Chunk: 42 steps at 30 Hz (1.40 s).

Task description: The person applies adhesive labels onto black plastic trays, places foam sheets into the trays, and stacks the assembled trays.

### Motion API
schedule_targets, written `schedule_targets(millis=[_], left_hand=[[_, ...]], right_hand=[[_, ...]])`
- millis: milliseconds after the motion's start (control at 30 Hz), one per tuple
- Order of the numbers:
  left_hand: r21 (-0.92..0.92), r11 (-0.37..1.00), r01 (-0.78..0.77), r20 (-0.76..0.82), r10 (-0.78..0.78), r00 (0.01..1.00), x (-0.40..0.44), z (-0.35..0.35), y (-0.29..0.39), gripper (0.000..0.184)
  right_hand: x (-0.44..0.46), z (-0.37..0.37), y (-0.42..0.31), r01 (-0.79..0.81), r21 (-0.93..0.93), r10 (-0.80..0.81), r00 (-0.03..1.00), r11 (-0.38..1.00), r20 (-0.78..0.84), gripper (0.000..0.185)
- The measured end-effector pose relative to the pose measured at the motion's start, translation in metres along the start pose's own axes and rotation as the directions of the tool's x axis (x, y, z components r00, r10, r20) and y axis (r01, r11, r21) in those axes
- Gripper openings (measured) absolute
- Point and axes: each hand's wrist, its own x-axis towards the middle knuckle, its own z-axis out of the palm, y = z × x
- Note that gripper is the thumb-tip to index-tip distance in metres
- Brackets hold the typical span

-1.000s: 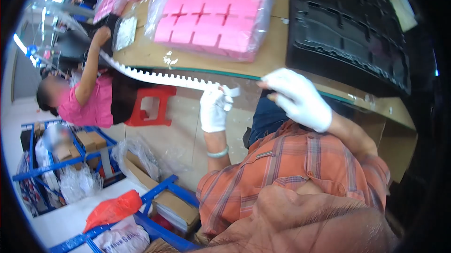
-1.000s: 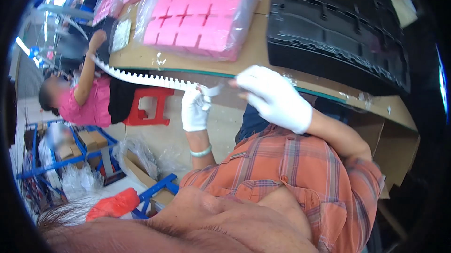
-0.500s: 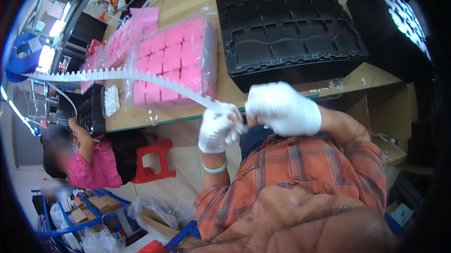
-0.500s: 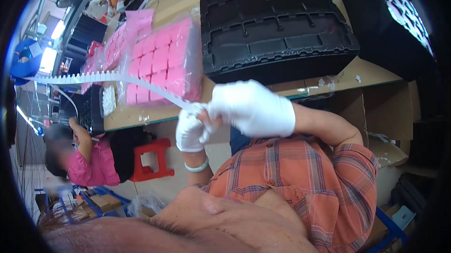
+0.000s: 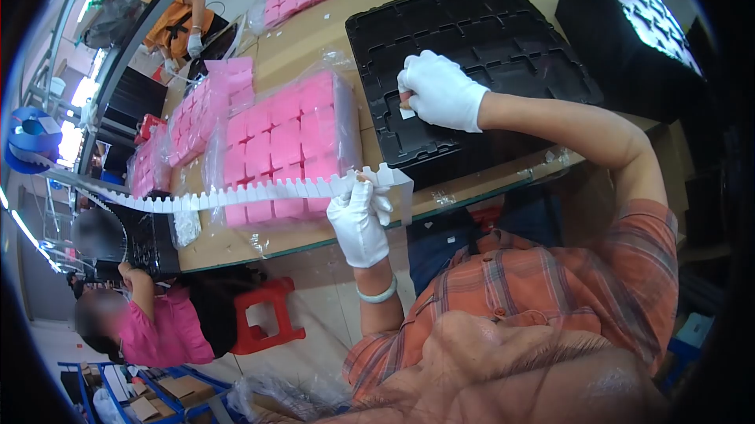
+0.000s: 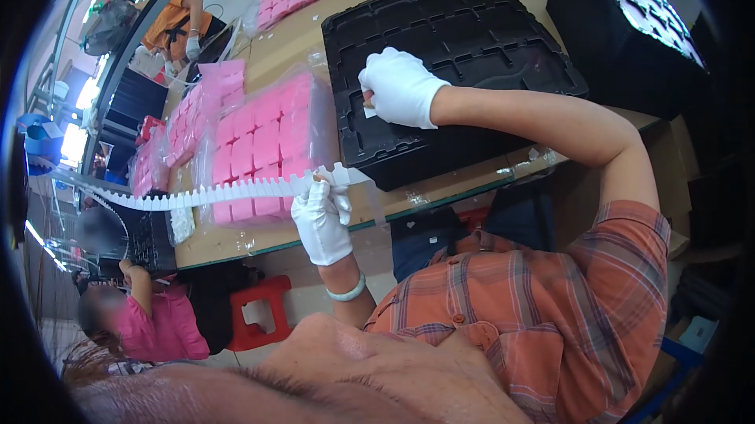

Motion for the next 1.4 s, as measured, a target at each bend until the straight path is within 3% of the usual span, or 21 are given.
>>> schedule_targets(millis=[133,333,467,600,733,767,867,933,967,1000,1067,1100,1133,1200,1233,1267,1300,1400], left_hand=[[-0.043,0.999,-0.001,0.010,0.001,1.000,0.001,-0.010,-0.003,0.010],[-0.050,0.999,0.013,0.008,-0.012,1.000,-0.004,-0.011,0.001,0.013],[-0.029,1.000,0.004,0.029,-0.003,1.000,-0.009,-0.010,0.003,0.015],[-0.022,1.000,0.012,0.009,-0.012,1.000,-0.013,-0.009,0.005,0.014],[-0.023,1.000,0.005,0.014,-0.005,1.000,-0.013,-0.012,0.000,0.012],[-0.026,1.000,0.009,0.018,-0.008,1.000,-0.013,-0.012,0.000,0.012],[-0.069,0.998,0.006,0.055,-0.002,0.998,-0.014,-0.009,0.000,0.012],[-0.069,0.997,0.018,0.083,-0.012,0.996,-0.014,-0.004,-0.001,0.011],[-0.070,0.997,0.024,0.093,-0.018,0.996,-0.013,-0.001,0.000,0.011],[-0.046,0.999,0.027,0.103,-0.022,0.994,-0.014,0.006,0.000,0.010],[0.027,0.999,0.040,0.139,-0.044,0.989,-0.016,0.021,0.006,0.009],[0.007,1.000,0.014,0.161,-0.015,0.987,-0.017,0.032,0.006,0.009],[0.015,1.000,0.007,0.163,-0.009,0.987,-0.019,0.041,0.007,0.012],[0.094,0.995,-0.036,0.154,0.021,0.988,-0.023,0.053,0.002,0.016],[0.100,0.994,-0.044,0.135,0.030,0.990,-0.025,0.056,0.001,0.017],[0.115,0.991,-0.070,0.129,0.055,0.990,-0.025,0.059,0.001,0.017],[0.127,0.987,-0.095,0.116,0.080,0.990,-0.026,0.061,0.001,0.018],[0.129,0.983,-0.132,0.070,0.124,0.990,-0.024,0.061,0.001,0.017]], right_hand=[[0.005,-0.004,0.002,0.034,0.020,-0.035,0.998,0.999,0.060,0.005],[0.002,-0.009,-0.017,0.216,-0.249,-0.222,0.975,0.944,0.004,0.006],[0.006,-0.003,-0.008,0.156,-0.174,-0.162,0.987,0.972,-0.016,0.007],[-0.001,-0.007,-0.015,0.192,-0.239,-0.198,0.980,0.952,0.002,0.005],[-0.018,-0.019,-0.008,0.116,0.131,-0.139,0.975,0.985,0.175,0.005],[-0.031,-0.029,-0.006,0.163,0.132,-0.178,0.978,0.978,0.109,0.005],[-0.085,-0.093,-0.001,0.151,0.233,-0.224,0.917,0.961,0.329,0.006],[-0.130,-0.128,0.013,0.088,0.089,-0.119,0.871,0.992,0.477,0.005],[-0.151,-0.138,0.015,-0.093,-0.237,0.194,0.871,0.967,0.451,0.012],[-0.165,-0.138,0.009,-0.207,-0.519,0.354,0.913,0.830,0.203,0.014],[-0.166,-0.129,0.010,-0.235,-0.398,0.241,0.970,0.887,-0.035,0.014],[-0.156,-0.125,0.003,-0.300,0.153,0.298,0.954,0.942,0.033,0.016],[-0.147,-0.117,-0.004,-0.293,0.461,0.271,0.956,0.837,0.117,0.019],[-0.129,-0.085,-0.016,-0.006,0.503,0.053,0.995,0.864,-0.079,0.029],[-0.119,-0.074,-0.019,0.027,0.476,-0.002,0.999,0.879,-0.054,0.034],[-0.110,-0.073,-0.027,-0.135,0.623,0.088,0.990,0.771,0.106,0.030],[-0.101,-0.059,-0.023,-0.083,0.637,0.030,0.995,0.766,0.093,0.022],[-0.087,-0.049,-0.024,-0.142,0.754,0.019,0.985,0.641,0.169,0.017]])
